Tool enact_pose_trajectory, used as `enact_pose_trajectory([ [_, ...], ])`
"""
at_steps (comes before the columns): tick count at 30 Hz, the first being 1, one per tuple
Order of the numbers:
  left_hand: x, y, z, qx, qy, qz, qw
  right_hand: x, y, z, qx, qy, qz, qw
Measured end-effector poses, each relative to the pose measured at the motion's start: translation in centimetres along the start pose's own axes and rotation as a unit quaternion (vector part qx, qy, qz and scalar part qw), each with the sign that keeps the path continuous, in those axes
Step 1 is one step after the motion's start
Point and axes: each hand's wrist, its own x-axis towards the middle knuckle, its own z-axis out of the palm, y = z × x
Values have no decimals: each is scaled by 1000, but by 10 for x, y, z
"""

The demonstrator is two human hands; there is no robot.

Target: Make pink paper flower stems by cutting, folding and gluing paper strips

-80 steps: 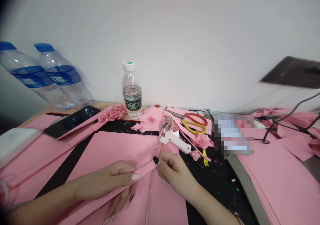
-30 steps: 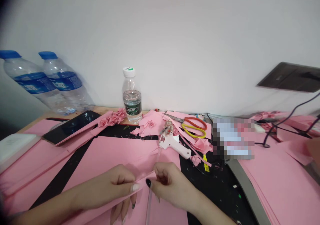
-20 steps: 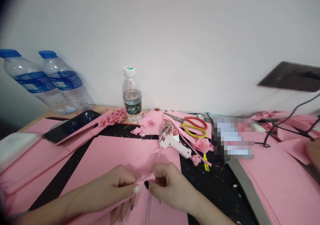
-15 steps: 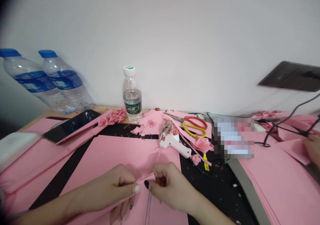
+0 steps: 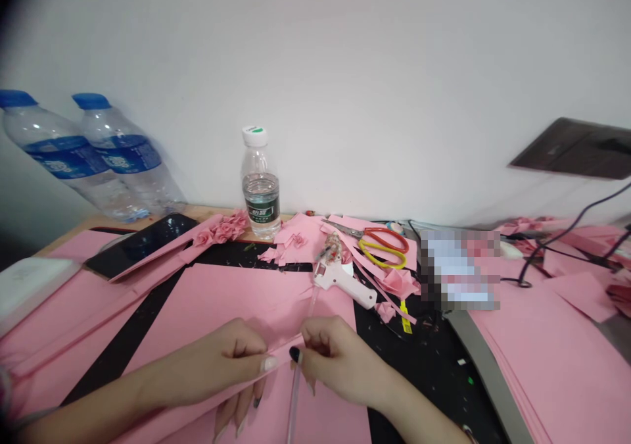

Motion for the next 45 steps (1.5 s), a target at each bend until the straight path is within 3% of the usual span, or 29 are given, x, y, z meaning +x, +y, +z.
enact_pose_trajectory([
  [7,1,-1,1,3,10,-12,1000,0,0,4,-4,34,-7,999],
  [15,1,-2,-4,-6,-10,7,1000,0,1,-2,2,-4,-2,1000],
  [24,2,-1,-4,-23,-19,1,1000,0,0,0,-19,12,1,1000],
  [31,0,4,-6,-66,-25,37,997,2,10,-3,49,42,-66,996],
  [35,-2,6,-8,-70,-31,56,995,1,10,-4,-27,107,-114,987],
  [37,-3,6,-8,-49,2,64,997,-2,10,-5,-119,159,-142,970],
  [40,-2,2,-6,-11,67,58,996,-6,11,-5,-251,232,-202,918],
  [45,2,-4,-4,32,128,56,990,-9,12,-3,-436,255,-280,816],
])
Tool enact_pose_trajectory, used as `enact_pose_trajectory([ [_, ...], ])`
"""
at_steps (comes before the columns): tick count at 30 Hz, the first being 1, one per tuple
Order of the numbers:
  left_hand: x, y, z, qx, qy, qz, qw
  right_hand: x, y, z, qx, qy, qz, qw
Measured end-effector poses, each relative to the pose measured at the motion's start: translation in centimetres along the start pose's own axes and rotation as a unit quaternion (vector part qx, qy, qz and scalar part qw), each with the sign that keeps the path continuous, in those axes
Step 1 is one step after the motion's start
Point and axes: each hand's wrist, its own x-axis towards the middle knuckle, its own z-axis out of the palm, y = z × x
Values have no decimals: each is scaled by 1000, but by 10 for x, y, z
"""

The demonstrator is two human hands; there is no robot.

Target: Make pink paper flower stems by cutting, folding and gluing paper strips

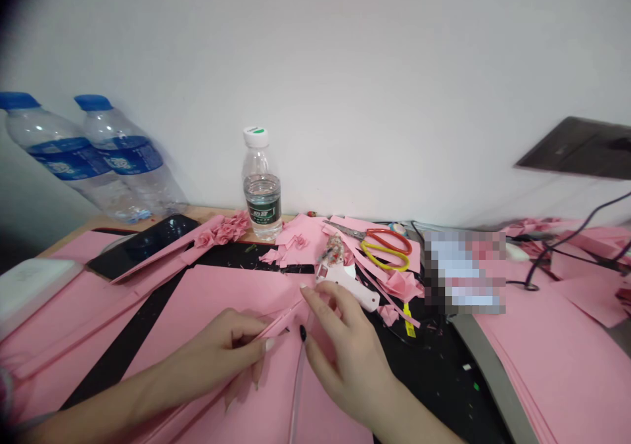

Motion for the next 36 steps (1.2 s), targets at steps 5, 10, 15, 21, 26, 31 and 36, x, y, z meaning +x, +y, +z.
enact_pose_trajectory([
  [5,0,0,3,29,26,6,999,3,-7,2,-95,-19,-28,995],
  [10,-1,-3,5,34,35,9,999,5,-12,4,-116,-30,-43,992],
  [15,-1,-5,5,46,30,15,998,4,-12,5,-103,-43,-59,992],
  [21,-2,-6,5,54,26,21,998,4,-13,6,-81,-51,-71,993],
  [26,-1,-5,6,55,29,23,998,6,-15,5,-64,-66,-73,993],
  [31,-1,-4,6,54,29,21,998,5,-20,5,-40,-74,-75,994],
  [36,-3,-3,6,53,23,30,998,4,-22,4,26,-72,-51,996],
])
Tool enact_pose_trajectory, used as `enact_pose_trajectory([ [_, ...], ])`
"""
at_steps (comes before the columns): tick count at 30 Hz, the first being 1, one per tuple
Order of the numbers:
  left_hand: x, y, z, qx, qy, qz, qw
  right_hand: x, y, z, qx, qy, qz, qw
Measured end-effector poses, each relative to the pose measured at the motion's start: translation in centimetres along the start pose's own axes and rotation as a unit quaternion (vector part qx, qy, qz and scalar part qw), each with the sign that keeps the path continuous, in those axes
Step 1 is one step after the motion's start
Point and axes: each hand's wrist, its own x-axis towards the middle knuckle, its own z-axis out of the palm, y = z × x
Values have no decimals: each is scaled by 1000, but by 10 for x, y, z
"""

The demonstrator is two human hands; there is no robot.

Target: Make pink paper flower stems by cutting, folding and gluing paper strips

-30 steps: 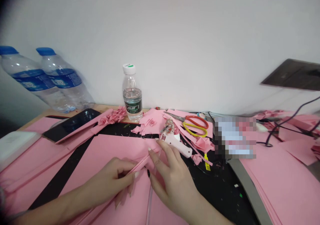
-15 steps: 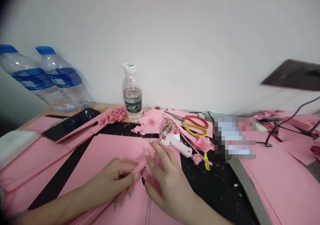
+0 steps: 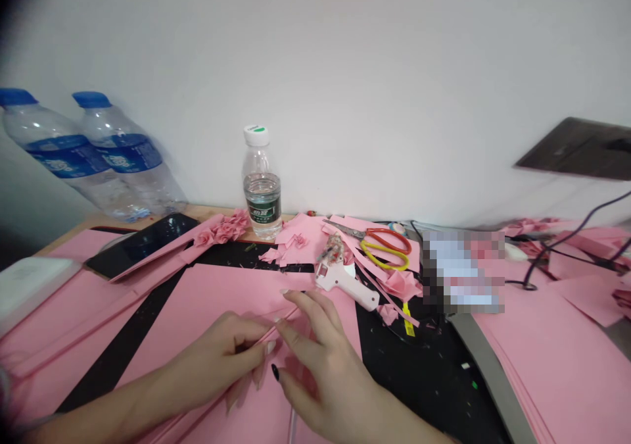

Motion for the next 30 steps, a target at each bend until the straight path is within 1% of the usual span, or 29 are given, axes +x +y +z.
enact_pose_trajectory([
  [3,1,0,-1,3,1,1,1000,0,2,-1,58,23,39,997],
  [6,2,-1,-2,-3,-1,-6,1000,-1,6,-2,117,70,79,987],
  [10,3,-2,-3,-10,-5,-8,1000,0,15,-3,180,151,103,967],
  [13,3,-2,-3,-8,-2,-12,1000,0,20,-5,206,186,114,954],
  [15,3,-1,-3,-5,-2,-13,1000,1,22,-7,201,188,111,955],
  [20,3,-1,-3,-16,-7,-22,1000,2,24,-12,150,141,89,975],
  [23,3,-1,-3,-17,-2,-29,999,4,25,-13,145,131,106,975],
  [28,2,-2,-4,-30,-8,-27,999,3,29,-12,139,144,134,971],
  [30,2,-2,-4,-29,-5,-27,999,2,32,-11,128,138,146,971],
])
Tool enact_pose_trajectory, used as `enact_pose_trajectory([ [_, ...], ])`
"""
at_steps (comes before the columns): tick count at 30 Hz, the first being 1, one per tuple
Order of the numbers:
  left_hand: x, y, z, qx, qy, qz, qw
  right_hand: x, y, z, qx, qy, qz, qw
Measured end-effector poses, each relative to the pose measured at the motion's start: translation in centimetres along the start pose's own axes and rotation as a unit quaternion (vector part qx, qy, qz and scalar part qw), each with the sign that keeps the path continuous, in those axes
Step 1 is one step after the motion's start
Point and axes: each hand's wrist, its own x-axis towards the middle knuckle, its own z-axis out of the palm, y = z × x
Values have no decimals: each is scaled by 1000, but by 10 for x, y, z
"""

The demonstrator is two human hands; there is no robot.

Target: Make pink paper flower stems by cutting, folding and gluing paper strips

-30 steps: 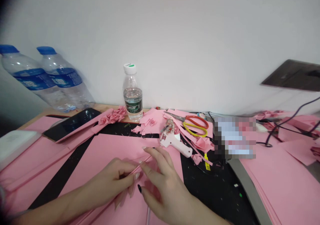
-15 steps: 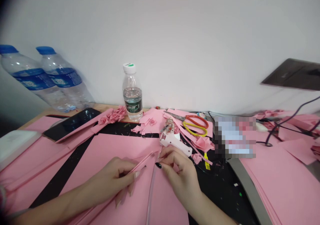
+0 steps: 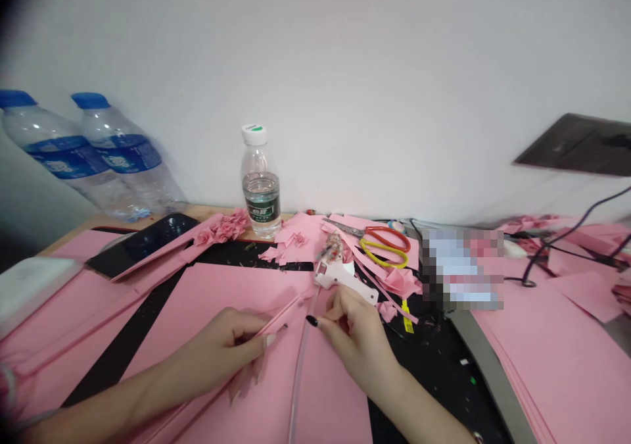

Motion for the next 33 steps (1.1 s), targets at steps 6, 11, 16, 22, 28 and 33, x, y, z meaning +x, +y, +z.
enact_pose_trajectory([
  [6,1,2,0,1,4,-10,1000,-2,5,-3,-39,-29,9,999],
  [11,0,3,0,6,4,-3,1000,-1,3,-4,-61,-60,7,996],
  [16,0,4,1,-6,2,0,1000,-2,0,-2,84,-104,116,984],
  [22,0,4,0,-10,1,-4,1000,-3,-1,1,246,-124,196,941],
  [28,0,1,1,-6,2,-1,1000,0,3,2,183,-107,180,961],
  [33,1,1,1,-15,4,-1,1000,0,4,4,148,-83,180,969],
])
